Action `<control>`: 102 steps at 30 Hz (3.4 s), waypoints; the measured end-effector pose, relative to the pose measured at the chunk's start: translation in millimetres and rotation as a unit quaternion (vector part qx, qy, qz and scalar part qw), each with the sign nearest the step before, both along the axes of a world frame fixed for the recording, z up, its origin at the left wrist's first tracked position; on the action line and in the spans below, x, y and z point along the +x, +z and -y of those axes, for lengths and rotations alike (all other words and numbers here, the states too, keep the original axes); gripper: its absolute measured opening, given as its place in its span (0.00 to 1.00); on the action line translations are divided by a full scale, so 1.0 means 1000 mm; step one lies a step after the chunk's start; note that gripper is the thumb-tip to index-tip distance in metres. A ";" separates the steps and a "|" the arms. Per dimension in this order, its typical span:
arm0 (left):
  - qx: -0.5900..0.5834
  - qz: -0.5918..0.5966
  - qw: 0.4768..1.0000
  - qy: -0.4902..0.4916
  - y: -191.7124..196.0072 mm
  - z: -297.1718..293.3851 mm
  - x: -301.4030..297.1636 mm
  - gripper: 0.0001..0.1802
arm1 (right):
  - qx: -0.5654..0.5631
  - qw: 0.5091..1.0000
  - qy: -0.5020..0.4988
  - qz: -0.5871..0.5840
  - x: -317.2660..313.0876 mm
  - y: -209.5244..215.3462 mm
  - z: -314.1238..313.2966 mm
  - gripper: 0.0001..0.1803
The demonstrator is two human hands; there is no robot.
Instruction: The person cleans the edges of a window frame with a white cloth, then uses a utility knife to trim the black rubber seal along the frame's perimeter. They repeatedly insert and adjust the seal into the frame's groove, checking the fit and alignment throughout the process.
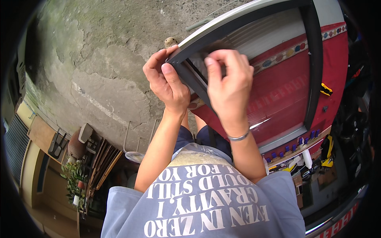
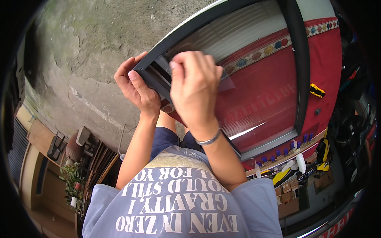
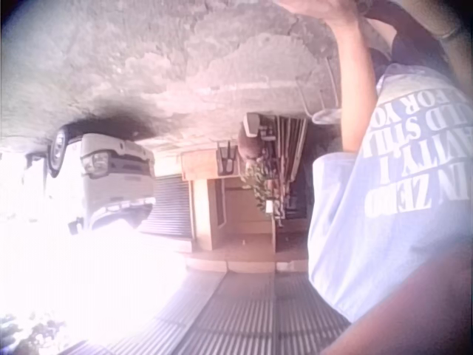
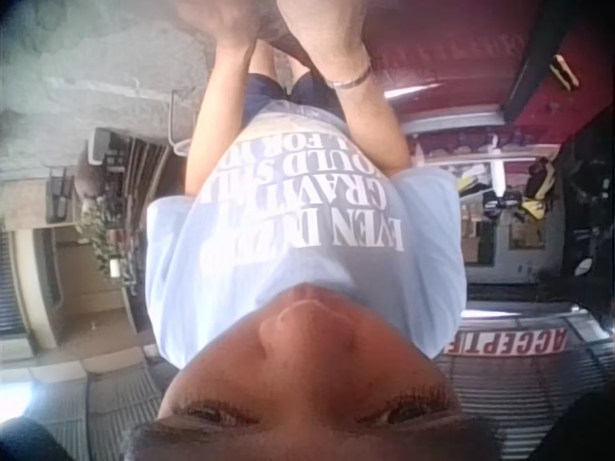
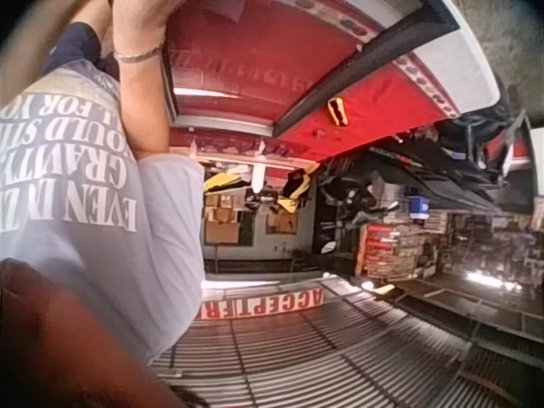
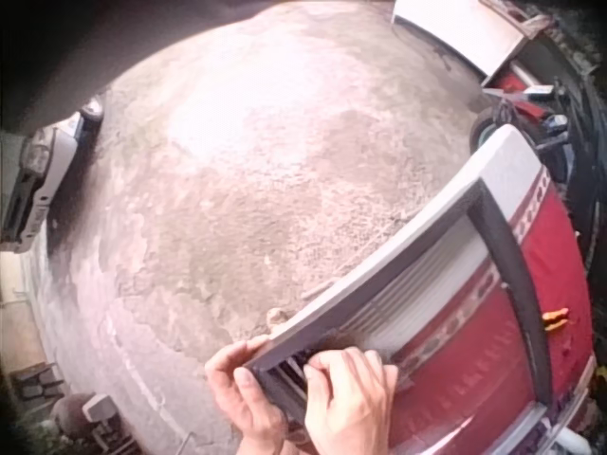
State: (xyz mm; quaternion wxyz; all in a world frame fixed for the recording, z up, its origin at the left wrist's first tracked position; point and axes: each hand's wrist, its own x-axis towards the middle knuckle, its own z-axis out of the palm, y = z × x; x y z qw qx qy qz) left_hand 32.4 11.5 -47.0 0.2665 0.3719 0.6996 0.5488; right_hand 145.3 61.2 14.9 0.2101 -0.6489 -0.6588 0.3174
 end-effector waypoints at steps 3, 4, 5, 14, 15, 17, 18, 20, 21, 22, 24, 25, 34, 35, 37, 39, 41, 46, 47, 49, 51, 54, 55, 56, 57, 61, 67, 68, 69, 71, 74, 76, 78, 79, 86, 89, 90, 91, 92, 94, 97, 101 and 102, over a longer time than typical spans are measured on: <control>0.002 0.003 1.000 -0.008 -0.002 0.000 0.000 0.20 | 0.017 0.994 -0.079 -0.068 0.026 0.000 -0.007 0.05; 0.008 0.013 1.000 -0.009 -0.002 -0.001 0.000 0.20 | -0.015 0.985 -0.120 -0.126 0.034 0.003 -0.006 0.05; 0.005 0.012 1.000 -0.007 -0.002 0.000 0.000 0.20 | -0.047 0.969 -0.159 -0.184 0.039 0.009 -0.006 0.05; 0.020 0.070 0.997 -0.028 0.004 0.000 -0.004 0.19 | -0.053 0.881 -0.177 -0.435 0.062 0.029 0.010 0.09; 0.020 0.083 0.996 -0.026 0.005 0.000 -0.007 0.19 | -0.054 0.875 -0.166 -0.451 0.062 0.031 0.011 0.09; 0.022 0.107 0.994 -0.020 0.009 0.003 -0.014 0.19 | -0.070 0.873 -0.165 -0.454 0.060 0.036 0.020 0.09; 0.021 0.108 0.994 0.001 0.006 0.008 -0.019 0.21 | -0.088 0.877 -0.171 -0.440 0.060 0.040 0.030 0.09; -0.017 0.109 0.994 0.009 0.007 0.020 -0.033 0.21 | -0.117 0.885 -0.162 -0.421 0.056 0.053 0.044 0.09; -0.035 0.111 0.993 0.015 0.009 0.029 -0.041 0.21 | -0.155 0.872 -0.142 -0.443 0.052 0.061 0.052 0.09; -0.056 0.103 0.993 0.013 0.008 0.041 -0.049 0.20 | -0.174 0.849 -0.154 -0.475 0.045 0.066 0.064 0.06; -0.093 0.106 0.990 0.011 0.004 0.056 -0.067 0.19 | -0.211 0.874 -0.106 -0.425 0.034 0.071 0.085 0.06; -0.123 0.116 0.986 0.012 0.003 0.067 -0.075 0.19 | -0.210 0.899 -0.059 -0.380 0.029 0.069 0.093 0.06; -0.278 0.110 0.954 0.022 -0.038 0.139 -0.146 0.18 | -0.141 0.936 0.042 -0.321 -0.028 0.026 0.108 0.07; -0.283 0.111 0.952 0.025 -0.041 0.142 -0.147 0.17 | -0.136 0.938 0.041 -0.318 -0.030 0.024 0.107 0.07; -0.272 0.100 0.957 0.014 -0.039 0.140 -0.148 0.17 | -0.140 0.939 0.044 -0.312 -0.033 0.022 0.106 0.07; -0.248 0.075 0.966 -0.007 -0.035 0.132 -0.148 0.16 | -0.147 0.938 0.046 -0.311 -0.035 0.020 0.107 0.07; -0.210 0.034 0.976 -0.037 -0.028 0.118 -0.148 0.16 | -0.146 0.940 0.041 -0.304 -0.034 0.019 0.107 0.07; -0.147 -0.036 0.984 -0.097 0.007 0.077 -0.141 0.13 | -0.154 0.937 0.035 -0.312 -0.035 0.026 0.104 0.07; -0.147 -0.058 0.980 -0.120 0.015 0.072 -0.142 0.12 | -0.201 0.901 0.036 -0.383 -0.031 0.033 0.099 0.07; -0.146 -0.104 0.970 -0.167 0.029 0.064 -0.145 0.15 | -0.290 0.806 0.040 -0.514 -0.021 0.047 0.089 0.07; -0.146 -0.114 0.970 -0.157 0.040 0.057 -0.141 0.19 | -0.268 0.817 0.033 -0.511 -0.026 0.036 0.093 0.06; -0.151 -0.061 0.977 -0.140 0.045 0.055 -0.144 0.17 | -0.096 0.962 0.020 -0.255 -0.054 0.032 0.093 0.05; -0.154 -0.057 0.976 -0.145 0.044 0.058 -0.151 0.17 | -0.122 0.952 -0.024 -0.280 -0.054 0.038 0.091 0.05; -0.156 -0.053 0.975 -0.148 0.047 0.060 -0.156 0.16 | -0.148 0.938 -0.068 -0.305 -0.053 0.045 0.087 0.04; -0.168 -0.041 0.972 -0.157 0.053 0.058 -0.156 0.15 | -0.181 0.919 -0.111 -0.332 -0.052 0.052 0.089 0.04; -0.191 0.130 0.953 -0.194 0.082 0.041 -0.123 0.16 | -0.203 0.870 -0.206 -0.399 -0.052 0.053 0.093 0.04; -0.232 0.281 0.885 -0.290 0.118 0.038 -0.092 0.11 | -0.141 0.896 -0.186 -0.378 -0.049 0.064 0.099 0.05; -0.243 0.280 0.882 -0.292 0.121 0.039 -0.091 0.10 | -0.132 0.904 -0.174 -0.368 -0.048 0.065 0.100 0.05; -0.253 0.278 0.878 -0.295 0.124 0.039 -0.089 0.08 | -0.122 0.911 -0.162 -0.359 -0.047 0.066 0.102 0.05; -0.261 0.275 0.881 -0.284 0.126 0.039 -0.089 0.03 | -0.145 0.901 -0.172 -0.372 -0.047 0.069 0.106 0.05; -0.245 0.226 0.905 -0.266 0.122 0.039 -0.097 0.04 | -0.175 0.881 -0.195 -0.394 -0.047 0.071 0.113 0.04; -0.209 0.215 0.935 -0.189 0.107 0.039 -0.112 0.06 | -0.184 0.873 -0.202 -0.403 -0.046 0.073 0.118 0.04; -0.194 0.133 0.959 -0.160 0.091 0.037 -0.137 0.09 | -0.182 0.874 -0.202 -0.403 -0.045 0.074 0.120 0.04; -0.194 0.071 0.966 -0.156 0.087 0.034 -0.143 0.11 | -0.173 0.877 -0.202 -0.400 -0.043 0.076 0.120 0.04; -0.284 -0.142 0.944 -0.089 0.062 0.033 -0.187 0.13 | -0.146 0.907 -0.133 -0.373 -0.027 0.068 0.136 0.04; -0.247 -0.240 0.929 -0.135 0.062 0.022 -0.192 0.13 | -0.172 0.910 -0.124 -0.356 -0.013 0.057 0.145 0.05; -0.219 -0.322 0.906 -0.167 0.061 0.018 -0.193 0.12 | -0.173 0.910 -0.129 -0.354 -0.009 0.052 0.147 0.05; -0.232 -0.263 0.924 -0.151 0.060 0.015 -0.191 0.12 | -0.175 0.910 -0.133 -0.351 -0.005 0.047 0.148 0.05; -0.245 -0.202 0.939 -0.135 0.060 0.011 -0.187 0.11 | -0.155 0.920 -0.118 -0.341 -0.002 0.039 0.154 0.05; -0.208 -0.235 0.935 -0.163 0.052 0.001 -0.189 0.10 | -0.176 0.926 -0.078 -0.324 0.010 0.028 0.159 0.05; -0.211 -0.145 0.958 -0.128 0.064 -0.018 -0.150 0.14 | -0.207 0.923 -0.013 -0.324 0.021 0.010 0.165 0.05; -0.159 -0.212 0.930 -0.256 0.053 -0.017 -0.152 0.10 | -0.228 0.903 0.051 -0.359 0.026 -0.004 0.155 0.05; -0.142 -0.192 0.936 -0.260 0.060 -0.021 -0.134 0.10 | -0.262 0.885 0.057 -0.380 0.029 -0.009 0.154 0.04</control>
